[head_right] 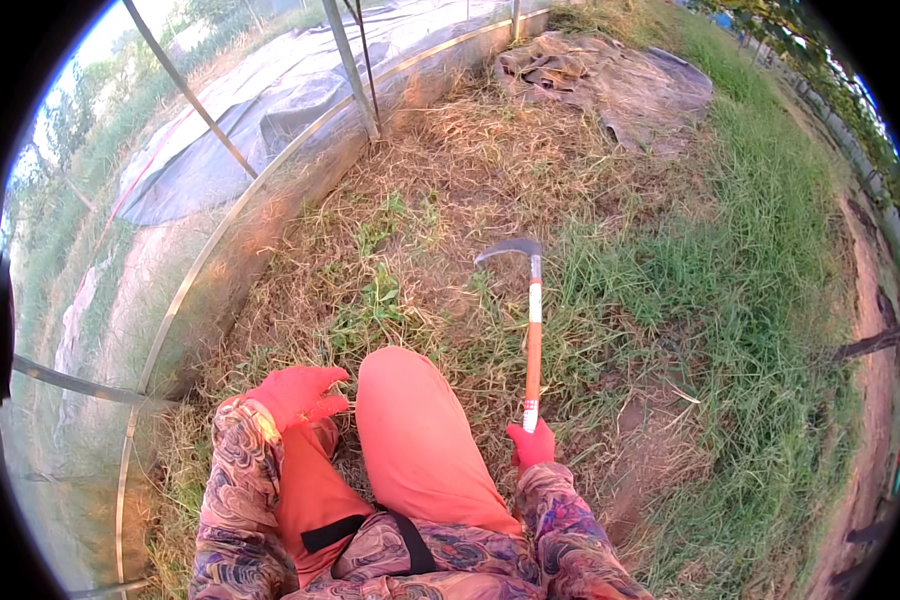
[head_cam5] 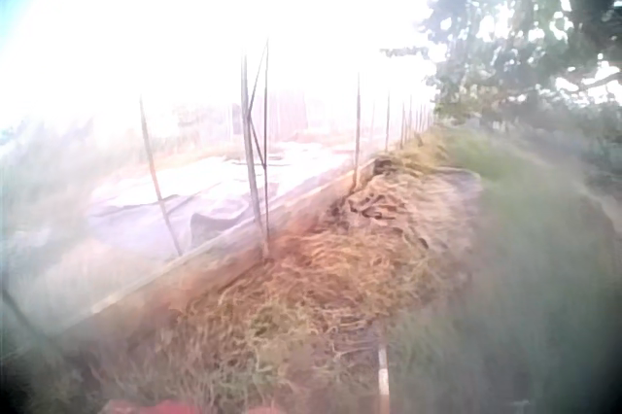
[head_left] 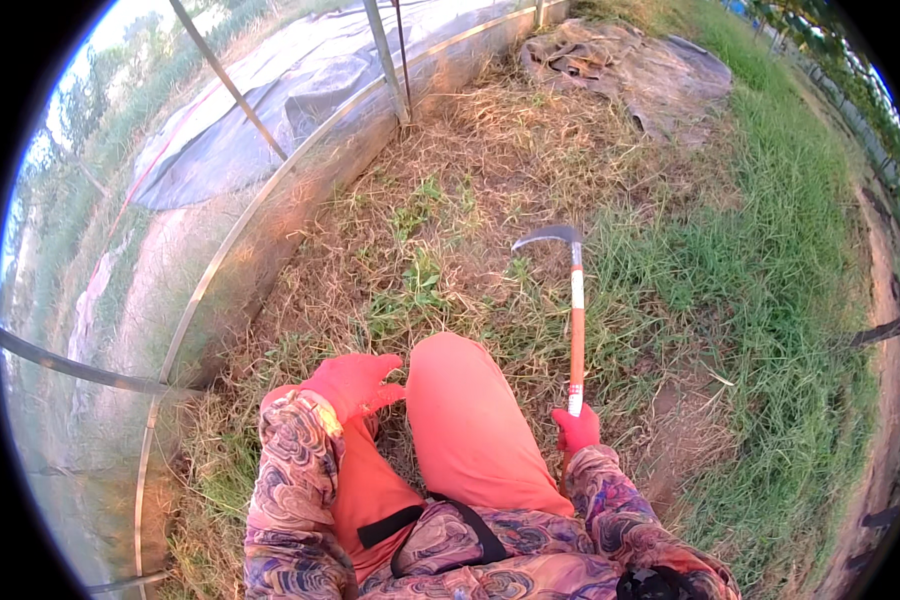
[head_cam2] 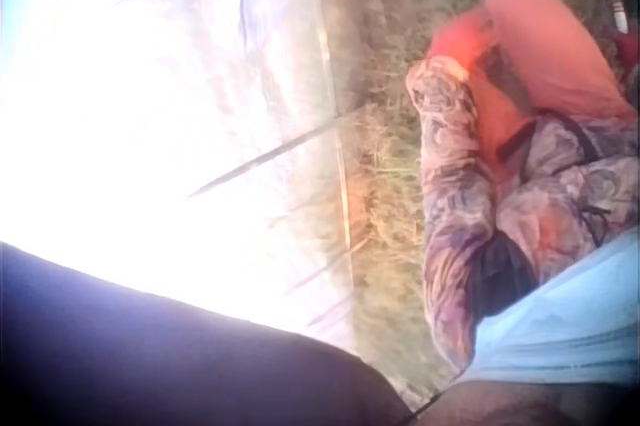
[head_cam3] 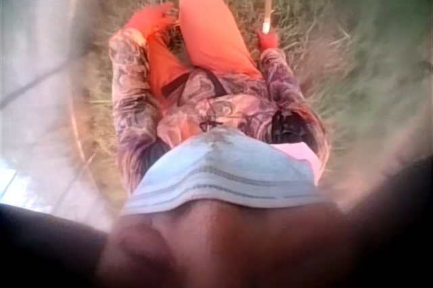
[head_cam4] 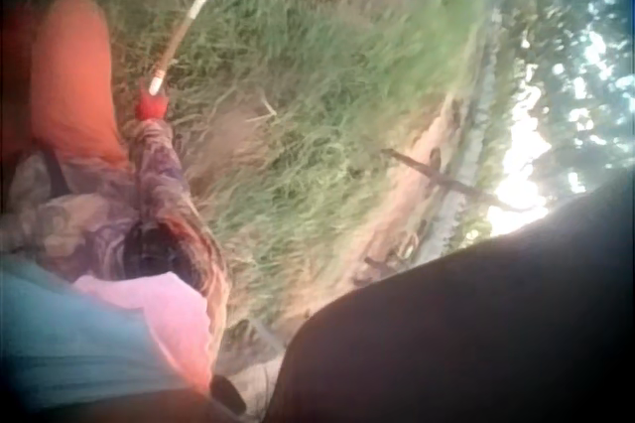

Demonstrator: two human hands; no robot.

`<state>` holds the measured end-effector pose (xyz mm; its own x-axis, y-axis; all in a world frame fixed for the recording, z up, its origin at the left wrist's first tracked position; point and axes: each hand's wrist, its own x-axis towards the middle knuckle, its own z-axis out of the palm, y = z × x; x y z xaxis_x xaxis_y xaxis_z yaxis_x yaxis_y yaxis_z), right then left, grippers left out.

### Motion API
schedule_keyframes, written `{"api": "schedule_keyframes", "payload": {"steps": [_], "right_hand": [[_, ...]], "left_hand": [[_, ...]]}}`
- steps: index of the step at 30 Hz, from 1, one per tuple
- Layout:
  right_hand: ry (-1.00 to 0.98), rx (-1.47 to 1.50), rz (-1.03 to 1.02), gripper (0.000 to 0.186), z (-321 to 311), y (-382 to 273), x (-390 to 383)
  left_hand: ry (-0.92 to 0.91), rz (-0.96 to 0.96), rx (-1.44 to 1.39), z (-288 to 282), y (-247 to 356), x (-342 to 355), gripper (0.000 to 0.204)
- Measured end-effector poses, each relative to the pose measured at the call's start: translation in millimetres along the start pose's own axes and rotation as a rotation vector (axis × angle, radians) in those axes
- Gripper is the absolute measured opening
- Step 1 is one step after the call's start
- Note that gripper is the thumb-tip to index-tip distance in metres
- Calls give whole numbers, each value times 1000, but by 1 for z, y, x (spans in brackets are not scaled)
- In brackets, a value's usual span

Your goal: The person uses a long-handled sickle to cut grass and weeds along the edge of a greenhouse. They repeatedly swing the tool to clear vegetation and occasionally pull up clumps of grass by hand.

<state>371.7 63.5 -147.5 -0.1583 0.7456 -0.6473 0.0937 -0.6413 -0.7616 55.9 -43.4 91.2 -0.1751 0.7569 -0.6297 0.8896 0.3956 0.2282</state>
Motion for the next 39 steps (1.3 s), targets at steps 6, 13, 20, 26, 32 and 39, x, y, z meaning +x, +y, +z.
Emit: {"api": "schedule_keyframes", "payload": {"steps": [6, 13, 20, 26, 32, 39], "right_hand": [[-7, -50, 26, 24, -29, 38, -16], [-83, -95, -79, 30, 33, -38, 60], [-58, -309, -263, 29, 138, -110, 146], [-42, -340, -38, 33, 81, 9, 130], [-78, -244, 88, 27, 34, 1, 39], [-192, -392, -233, 32, 142, -112, 133]], "left_hand": [[40, 124, 213, -3, 11, -13, 46], [155, 206, 344, -23, 34, 11, 44], [242, 531, 201, -10, 55, 58, 36], [234, 624, 273, 7, 56, 41, 27], [369, 726, 285, 14, 55, 23, 25], [323, 679, 199, 23, 50, 16, 26]]}}
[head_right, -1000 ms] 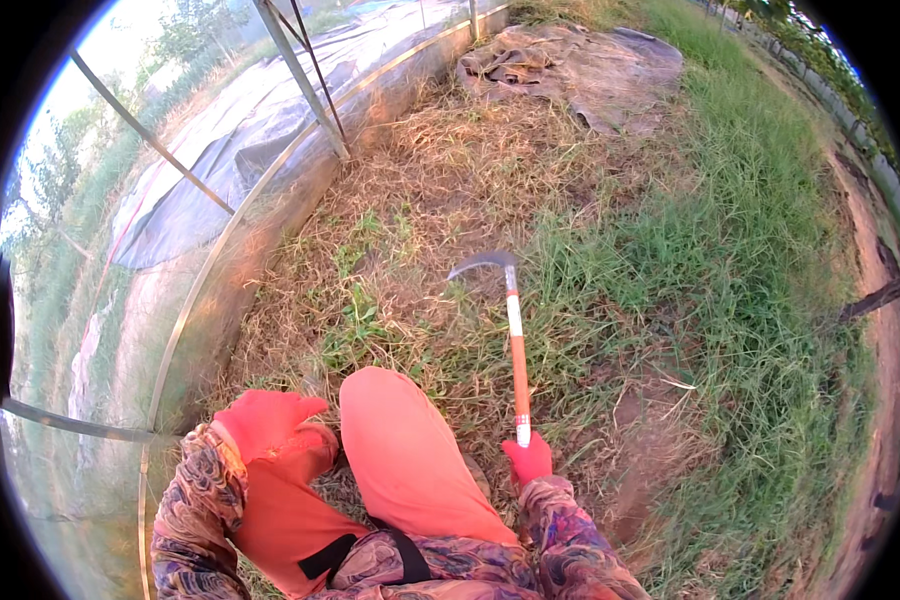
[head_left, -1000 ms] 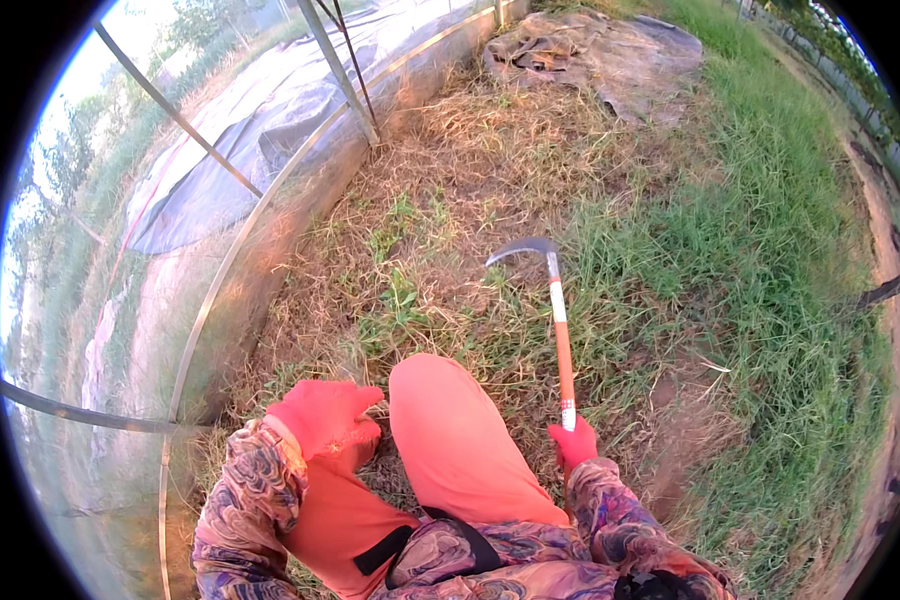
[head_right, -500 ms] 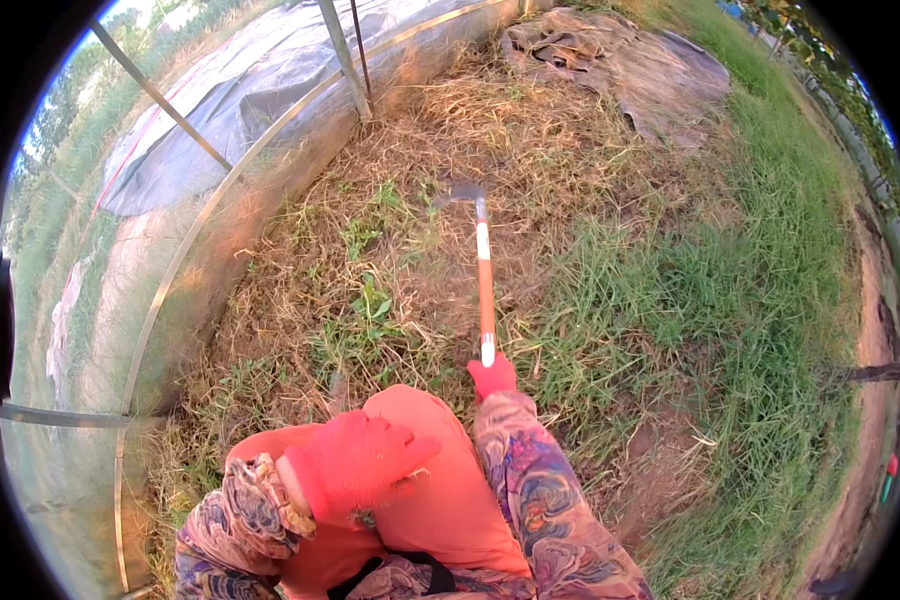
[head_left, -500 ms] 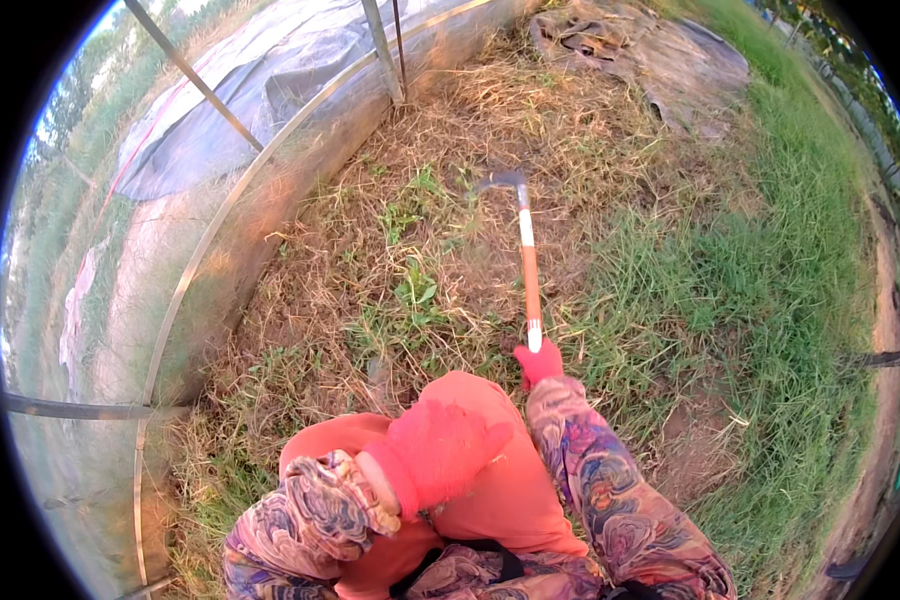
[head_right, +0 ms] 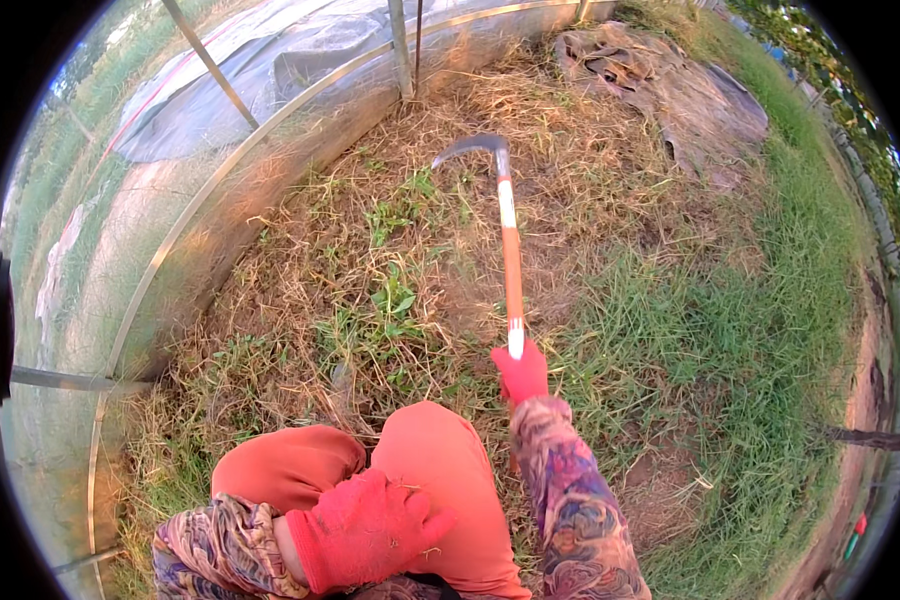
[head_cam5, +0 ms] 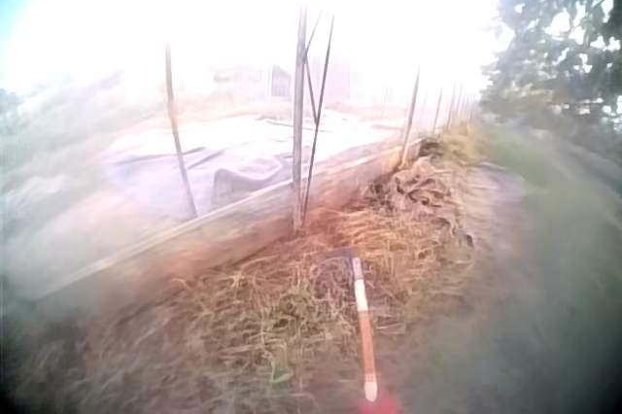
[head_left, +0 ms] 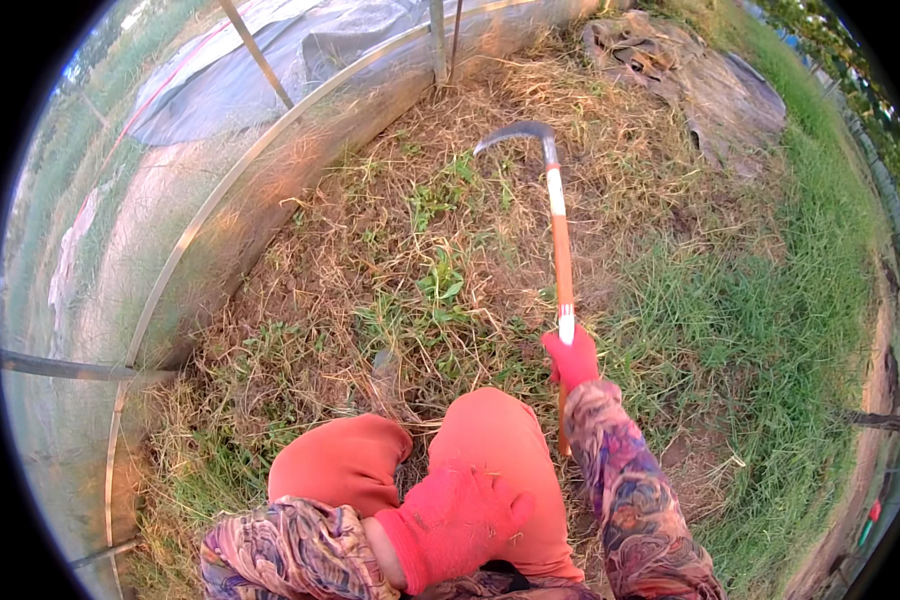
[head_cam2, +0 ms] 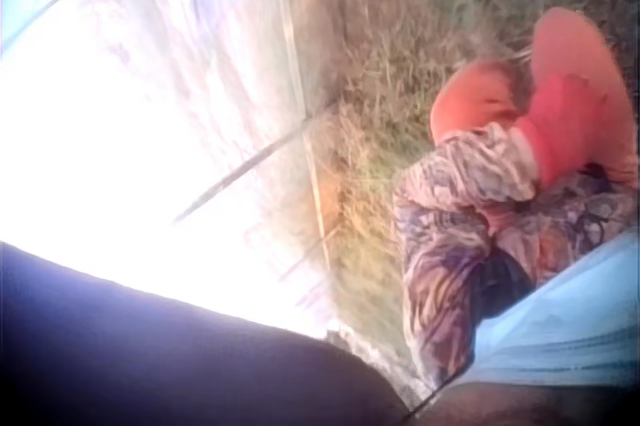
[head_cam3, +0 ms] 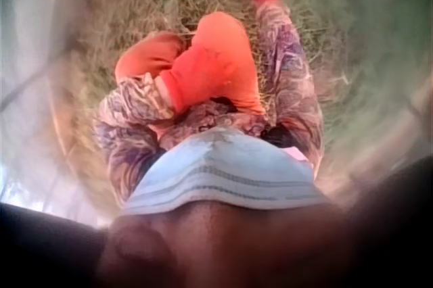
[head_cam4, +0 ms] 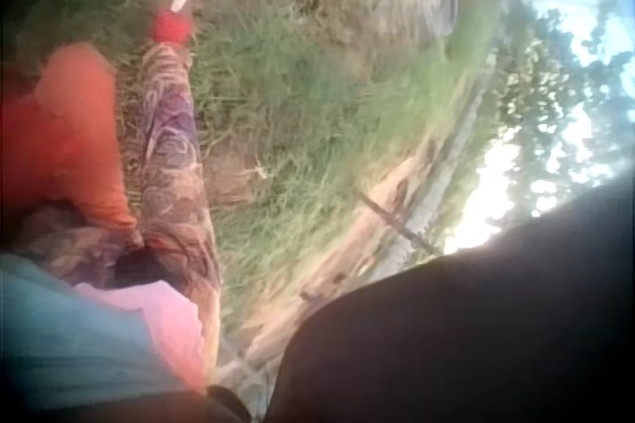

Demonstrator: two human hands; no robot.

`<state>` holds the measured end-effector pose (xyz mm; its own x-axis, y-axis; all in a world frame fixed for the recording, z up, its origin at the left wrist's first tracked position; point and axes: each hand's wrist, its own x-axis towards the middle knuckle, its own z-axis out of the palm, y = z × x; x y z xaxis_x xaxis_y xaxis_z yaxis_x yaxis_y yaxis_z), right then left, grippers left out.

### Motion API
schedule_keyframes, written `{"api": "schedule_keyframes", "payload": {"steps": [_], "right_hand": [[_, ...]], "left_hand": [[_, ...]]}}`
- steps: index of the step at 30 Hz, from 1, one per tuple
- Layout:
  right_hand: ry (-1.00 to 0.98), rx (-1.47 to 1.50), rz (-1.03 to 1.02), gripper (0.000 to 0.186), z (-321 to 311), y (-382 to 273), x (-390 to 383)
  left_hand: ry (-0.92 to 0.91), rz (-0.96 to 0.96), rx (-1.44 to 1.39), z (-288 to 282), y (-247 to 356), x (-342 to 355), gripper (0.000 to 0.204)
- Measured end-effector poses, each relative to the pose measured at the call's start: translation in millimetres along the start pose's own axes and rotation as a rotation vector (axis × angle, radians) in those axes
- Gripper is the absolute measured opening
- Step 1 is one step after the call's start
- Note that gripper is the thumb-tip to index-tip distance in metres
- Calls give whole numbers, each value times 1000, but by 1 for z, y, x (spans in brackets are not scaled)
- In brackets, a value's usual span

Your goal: The person uses a long-handled sickle to cut grass and weeds along the edge of a greenhouse. They repeatedly swing the tool to clear vegetation and occasionally pull up clumps of grass by hand.

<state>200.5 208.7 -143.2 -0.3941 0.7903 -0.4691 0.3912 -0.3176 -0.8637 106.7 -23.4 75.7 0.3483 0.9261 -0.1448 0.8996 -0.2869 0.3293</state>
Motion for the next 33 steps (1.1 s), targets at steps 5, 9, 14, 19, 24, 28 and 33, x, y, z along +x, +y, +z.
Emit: {"api": "schedule_keyframes", "payload": {"steps": [5, 9, 14, 19, 24, 28, 33], "right_hand": [[18, -249, -96, 35, 39, -62, 78], [157, -551, -179, 39, 22, 36, 98], [5, -125, 109, 36, 37, 39, 22], [-17, -83, 89, 39, 52, 23, 7], [60, -239, 48, 42, 54, 15, -6], [114, -206, -18, 37, 56, 29, -24], [222, 24, 47, 29, -1, 30, -92]], "left_hand": [[-22, -37, 51, 1, -4, -6, 24], [17, -54, 9, -2, -9, -3, 21], [38, -36, 34, -2, -9, -9, 18], [84, -94, 35, 5, -16, -19, 17], [51, -162, -5, 7, -29, -31, 20], [-3, -235, -54, 6, -37, -49, 23], [79, -232, -31, 7, -30, -69, 24]]}}
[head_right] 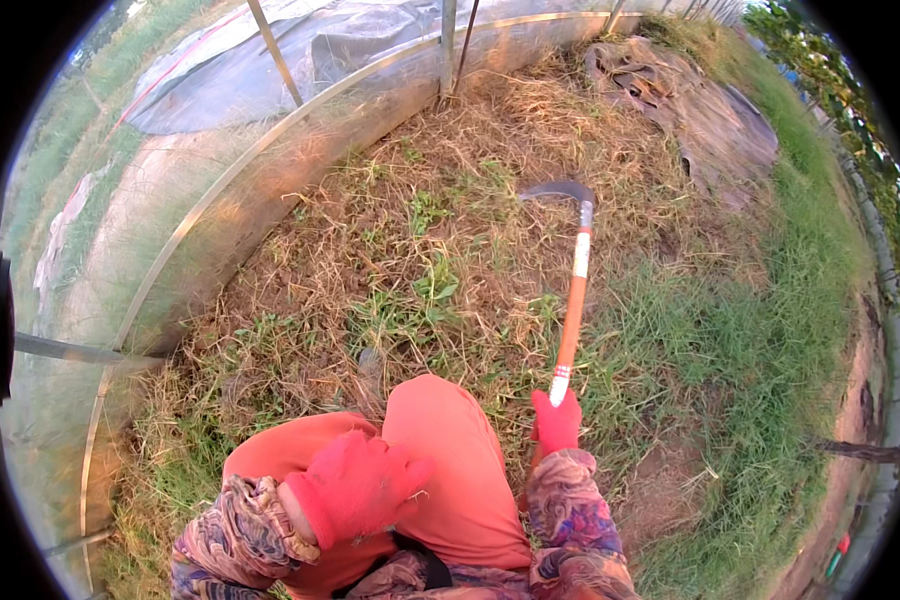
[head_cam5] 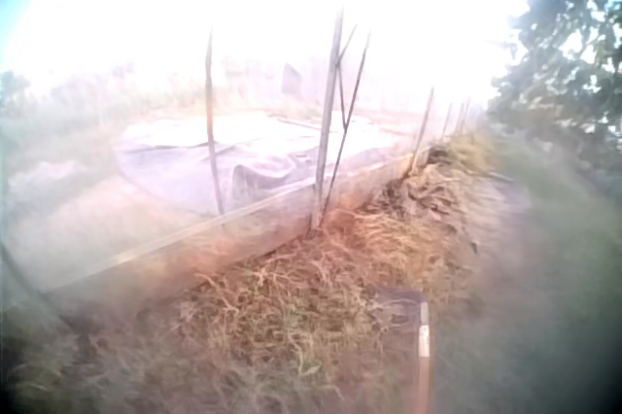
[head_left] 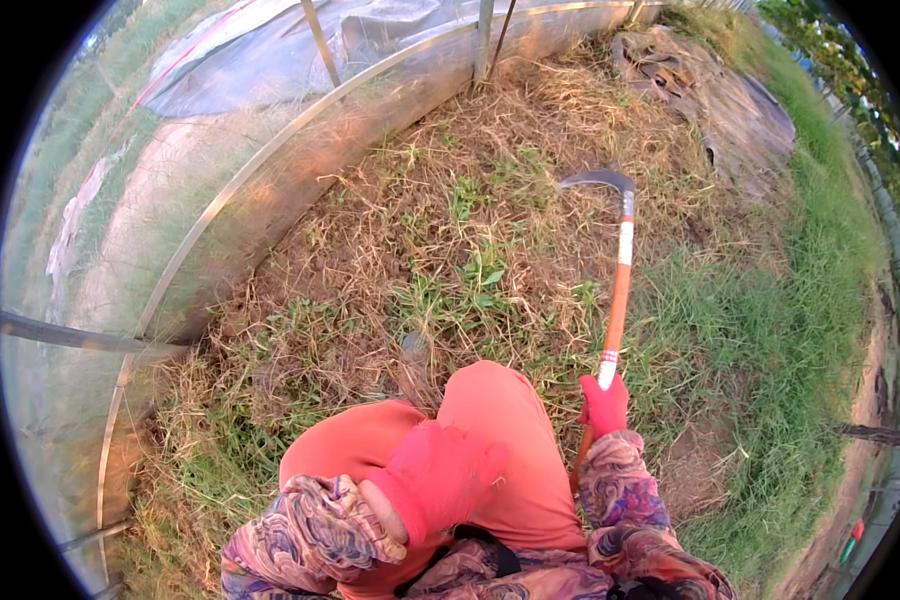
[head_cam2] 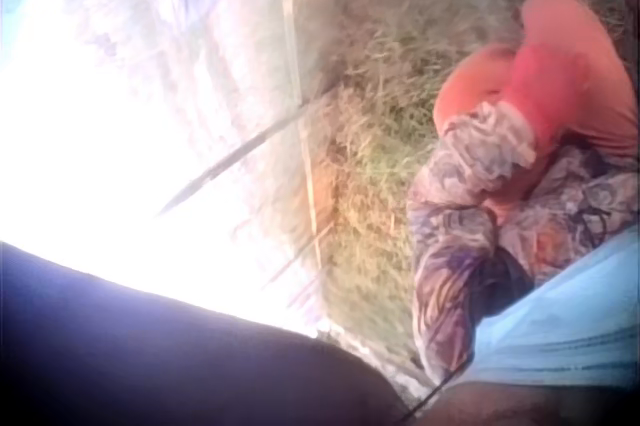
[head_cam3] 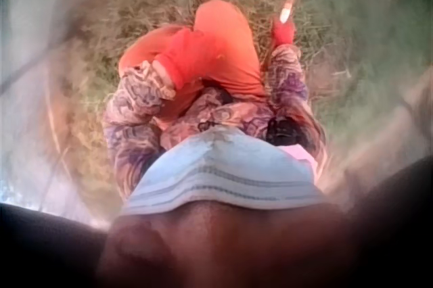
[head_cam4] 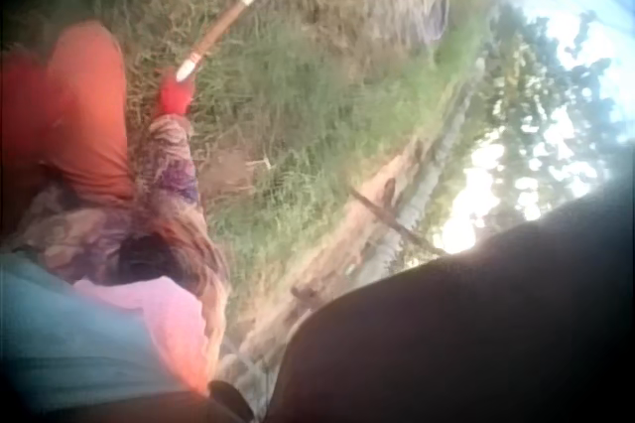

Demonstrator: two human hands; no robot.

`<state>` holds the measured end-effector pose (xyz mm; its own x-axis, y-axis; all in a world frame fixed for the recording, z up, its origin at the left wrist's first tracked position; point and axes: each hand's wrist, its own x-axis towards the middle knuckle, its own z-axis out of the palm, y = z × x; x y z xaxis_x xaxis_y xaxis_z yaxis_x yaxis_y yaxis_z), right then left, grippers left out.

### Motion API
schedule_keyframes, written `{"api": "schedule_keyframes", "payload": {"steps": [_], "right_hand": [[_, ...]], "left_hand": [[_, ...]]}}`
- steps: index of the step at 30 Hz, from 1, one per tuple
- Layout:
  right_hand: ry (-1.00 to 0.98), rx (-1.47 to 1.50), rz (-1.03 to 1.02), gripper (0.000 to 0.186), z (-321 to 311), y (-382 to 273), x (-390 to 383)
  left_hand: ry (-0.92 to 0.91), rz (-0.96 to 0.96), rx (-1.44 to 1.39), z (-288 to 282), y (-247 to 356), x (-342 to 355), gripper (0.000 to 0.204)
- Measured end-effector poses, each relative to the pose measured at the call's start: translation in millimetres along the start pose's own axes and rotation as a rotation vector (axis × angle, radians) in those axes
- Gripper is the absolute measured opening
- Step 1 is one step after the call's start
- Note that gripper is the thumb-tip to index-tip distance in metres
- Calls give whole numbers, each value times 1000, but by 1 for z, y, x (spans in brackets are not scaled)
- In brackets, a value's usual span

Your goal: The person uses a long-handled sickle to cut grass and weeds along the edge of a greenhouse. They repeatedly swing the tool to clear vegetation and occasionally pull up clumps of grass by hand.

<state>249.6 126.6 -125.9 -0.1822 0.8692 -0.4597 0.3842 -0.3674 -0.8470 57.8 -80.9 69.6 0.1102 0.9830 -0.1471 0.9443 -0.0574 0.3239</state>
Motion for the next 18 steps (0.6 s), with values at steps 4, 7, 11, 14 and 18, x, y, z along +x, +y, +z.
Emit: {"api": "schedule_keyframes", "payload": {"steps": [4, 7, 11, 14, 18], "right_hand": [[-22, -16, 24, 26, -36, -21, -13], [-87, -55, -72, 27, -23, -56, 7], [-232, -163, -235, 31, 27, -97, 91], [-194, -542, -258, 33, 79, -148, 117], [82, -1177, -602, 25, 80, -163, 149]], "left_hand": [[-56, 51, 1, 7, 7, 2, 26], [-41, 89, 42, 5, 10, 5, 27], [-7, 75, 48, 6, 9, 10, 27], [-22, 35, -4, 6, 4, 11, 26], [24, 48, -63, 1, 4, 22, 26]]}}
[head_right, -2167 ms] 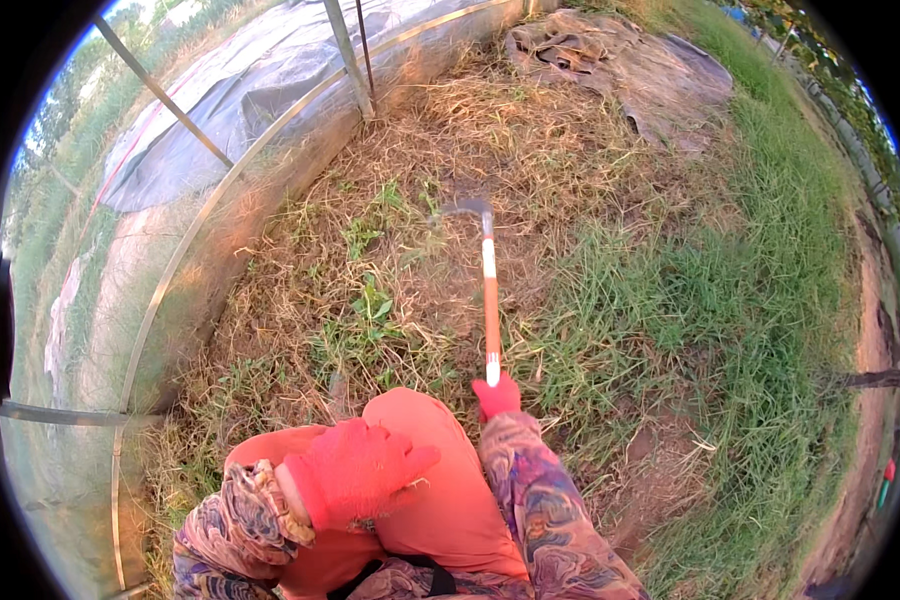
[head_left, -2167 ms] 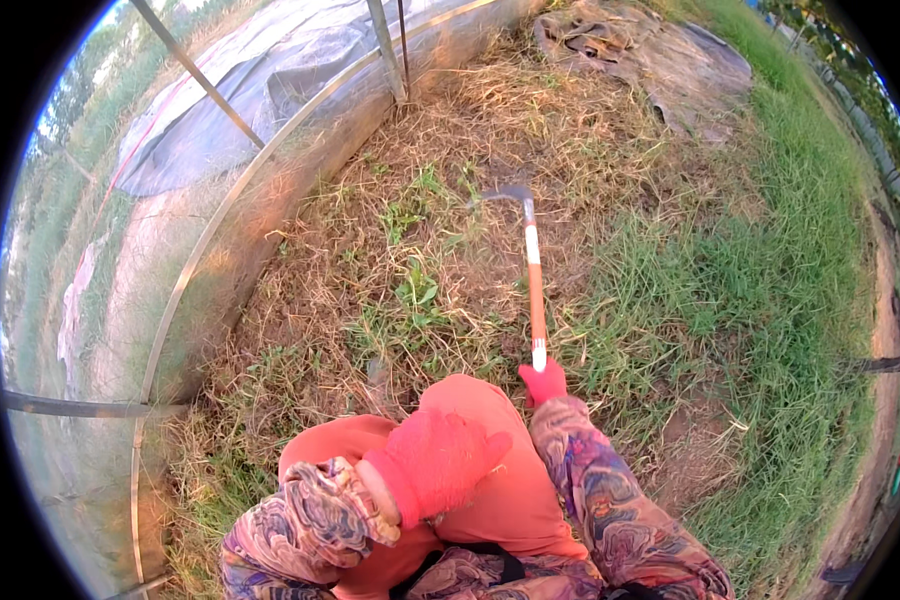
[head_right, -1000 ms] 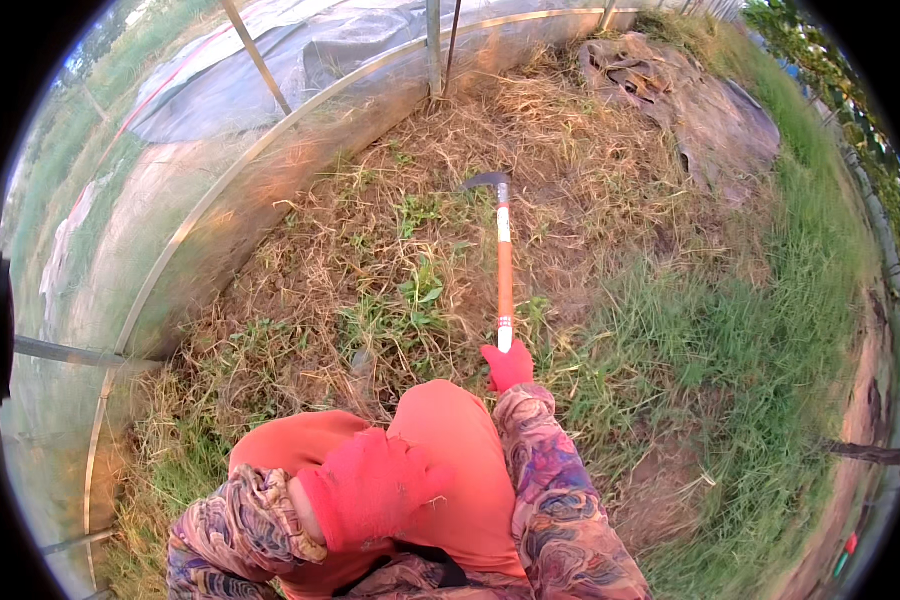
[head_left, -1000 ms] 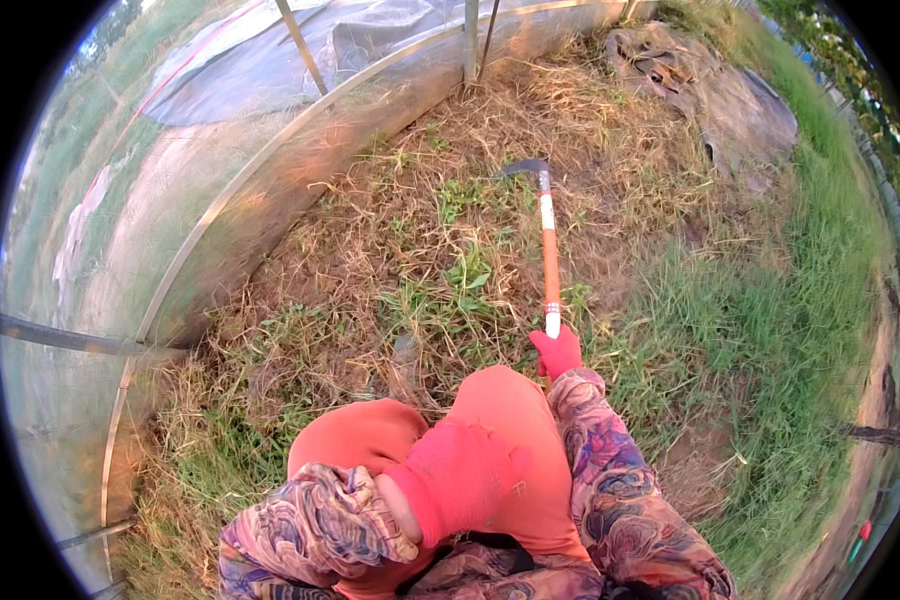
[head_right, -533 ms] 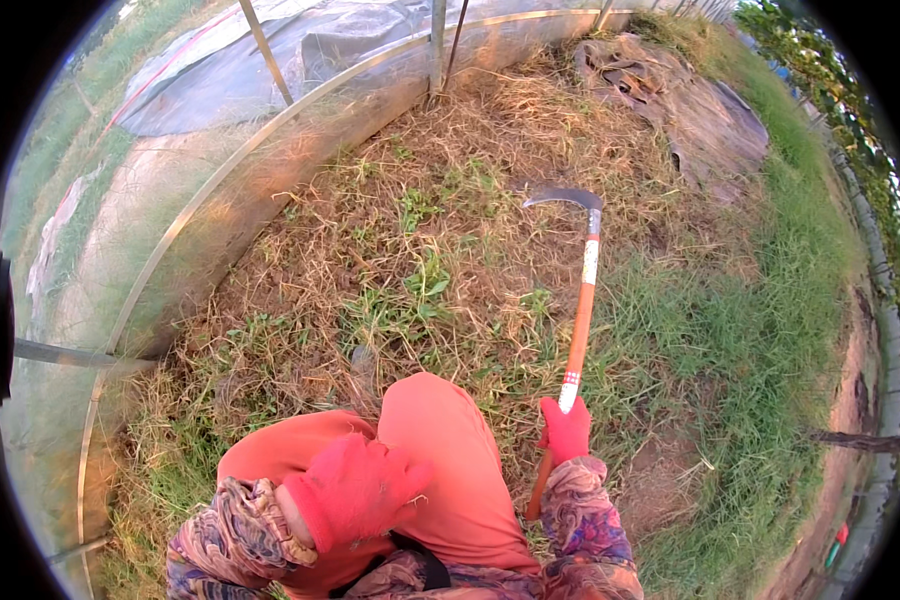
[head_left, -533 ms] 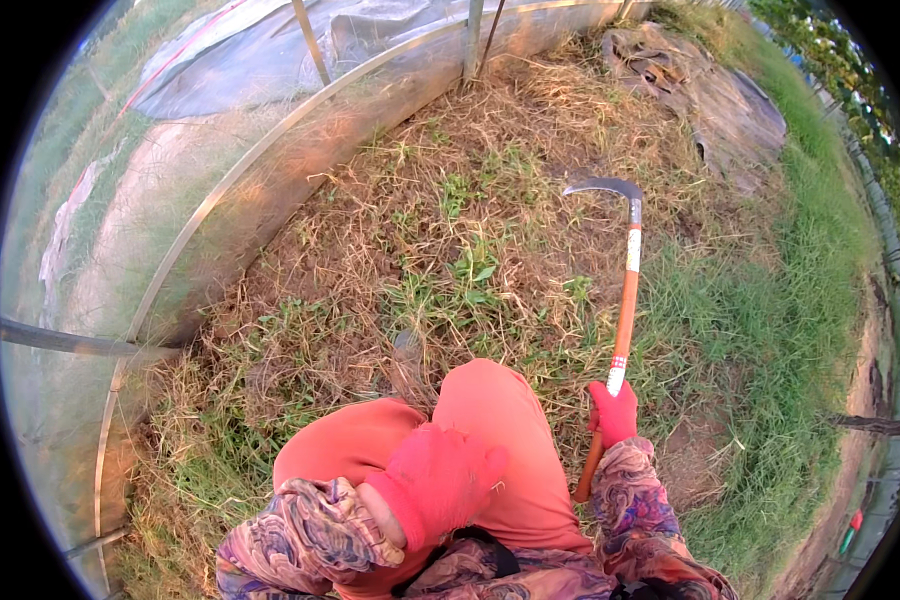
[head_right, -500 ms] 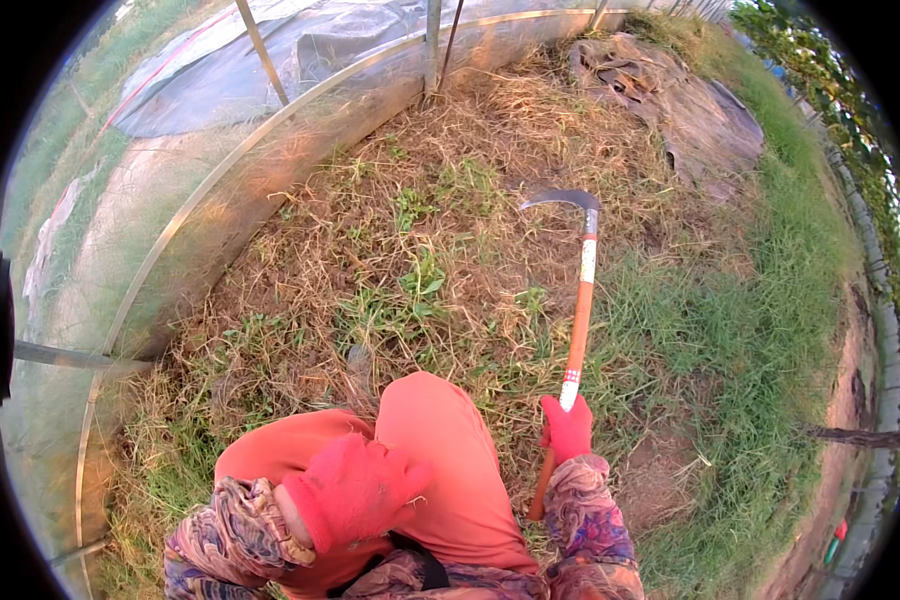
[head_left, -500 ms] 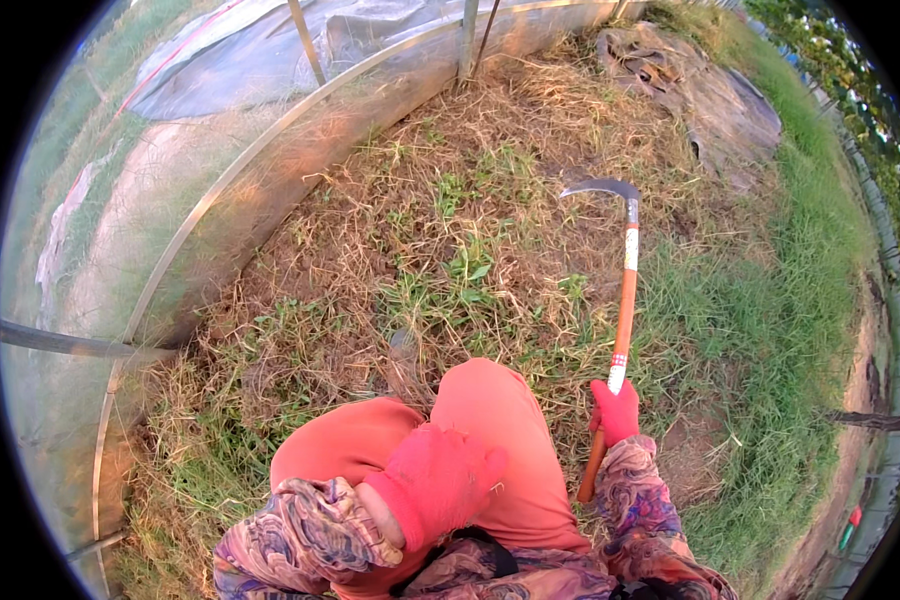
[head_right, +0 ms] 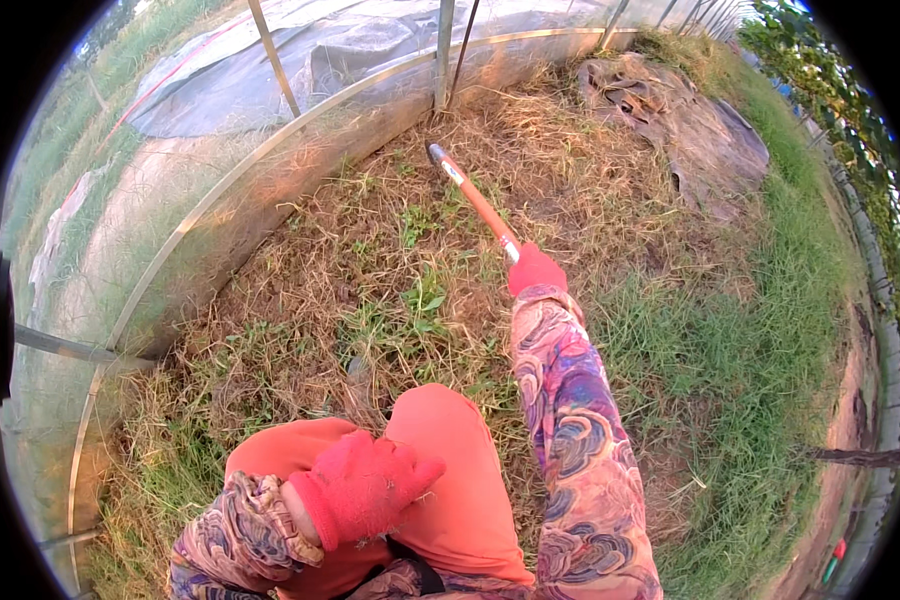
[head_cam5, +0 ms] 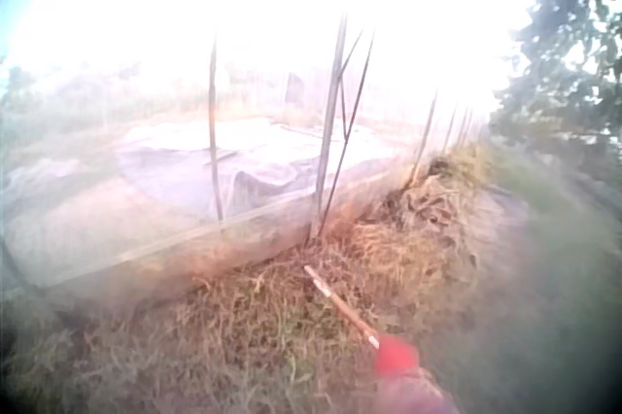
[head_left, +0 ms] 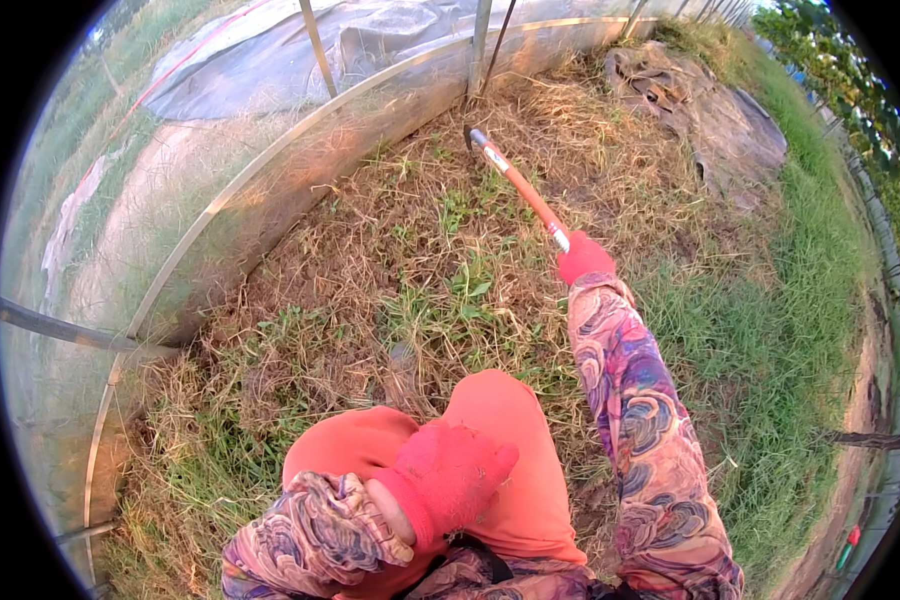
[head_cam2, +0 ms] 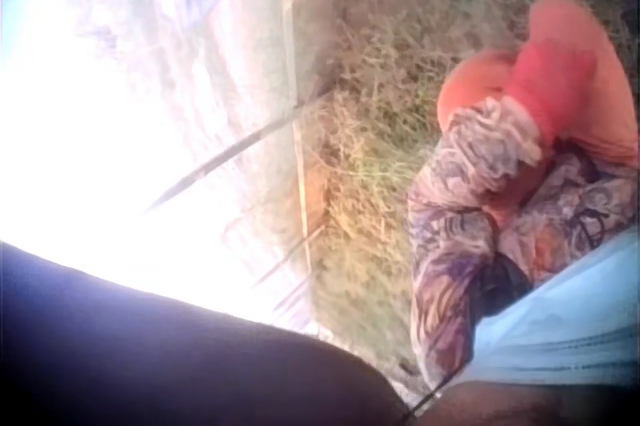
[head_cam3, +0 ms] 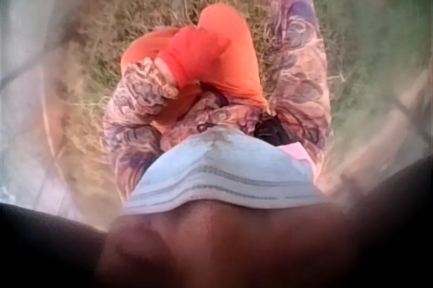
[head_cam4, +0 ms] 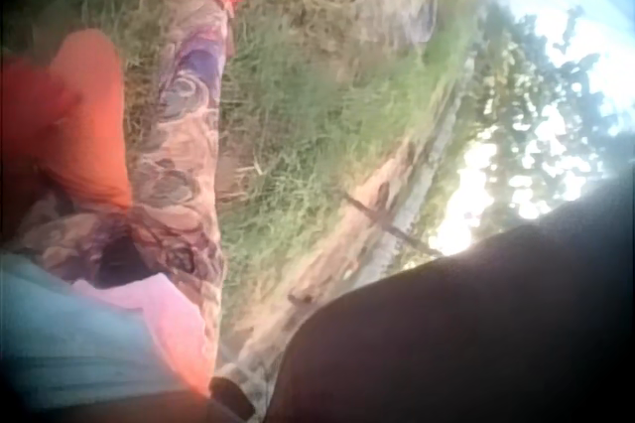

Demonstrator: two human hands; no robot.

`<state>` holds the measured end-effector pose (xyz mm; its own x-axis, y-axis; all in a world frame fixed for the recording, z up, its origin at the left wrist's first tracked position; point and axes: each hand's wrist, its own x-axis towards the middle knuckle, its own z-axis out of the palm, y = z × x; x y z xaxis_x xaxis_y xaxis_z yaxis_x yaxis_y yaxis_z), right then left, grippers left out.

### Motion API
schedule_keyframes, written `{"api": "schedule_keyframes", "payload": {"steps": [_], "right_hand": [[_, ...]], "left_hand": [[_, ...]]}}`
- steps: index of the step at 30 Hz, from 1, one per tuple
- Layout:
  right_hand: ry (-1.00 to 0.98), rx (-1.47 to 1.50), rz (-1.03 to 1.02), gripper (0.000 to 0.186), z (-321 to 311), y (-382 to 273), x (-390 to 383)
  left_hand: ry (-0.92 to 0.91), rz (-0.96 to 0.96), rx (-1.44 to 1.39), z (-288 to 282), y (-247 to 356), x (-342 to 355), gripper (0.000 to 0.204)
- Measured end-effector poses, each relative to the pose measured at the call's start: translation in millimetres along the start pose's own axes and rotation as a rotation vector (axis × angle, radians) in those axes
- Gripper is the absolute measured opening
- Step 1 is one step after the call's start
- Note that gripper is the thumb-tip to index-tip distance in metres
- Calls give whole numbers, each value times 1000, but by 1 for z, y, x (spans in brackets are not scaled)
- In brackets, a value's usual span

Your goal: The person uses a long-handled sickle to cut grass and weeds along the edge of a greenhouse. They repeatedly swing the tool to clear vegetation and occasionally pull up clumps of grass by hand.

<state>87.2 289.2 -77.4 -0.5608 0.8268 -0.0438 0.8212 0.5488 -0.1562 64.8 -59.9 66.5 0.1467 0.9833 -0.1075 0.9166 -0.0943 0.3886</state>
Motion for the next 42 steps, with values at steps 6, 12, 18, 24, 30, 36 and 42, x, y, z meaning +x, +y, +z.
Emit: {"api": "schedule_keyframes", "payload": {"steps": [6, 12, 18, 24, 30, 36, 42], "right_hand": [[15, -421, 31, 12, -43, 120, -34], [-27, -102, 341, 28, -49, 227, -192], [-21, 756, 474, 35, 25, 158, -180], [-167, 1304, 454, 26, 17, 90, -86], [-333, 1261, 554, 27, 58, 97, -155], [-463, 1340, 773, 19, 30, 130, -337], [-202, 1353, 633, 20, 11, 135, -261]], "left_hand": [[-4, 26, 21, -11, 12, 5, 27], [22, 136, 122, 4, 23, 15, 22], [-47, 170, 50, 22, 24, 18, 22], [-200, 48, 49, 7, 20, 30, 23], [-169, 44, 13, -2, 19, 31, 26], [-37, 175, -4, 2, 24, 21, 33], [-219, 150, -8, -1, 24, 28, 34]]}}
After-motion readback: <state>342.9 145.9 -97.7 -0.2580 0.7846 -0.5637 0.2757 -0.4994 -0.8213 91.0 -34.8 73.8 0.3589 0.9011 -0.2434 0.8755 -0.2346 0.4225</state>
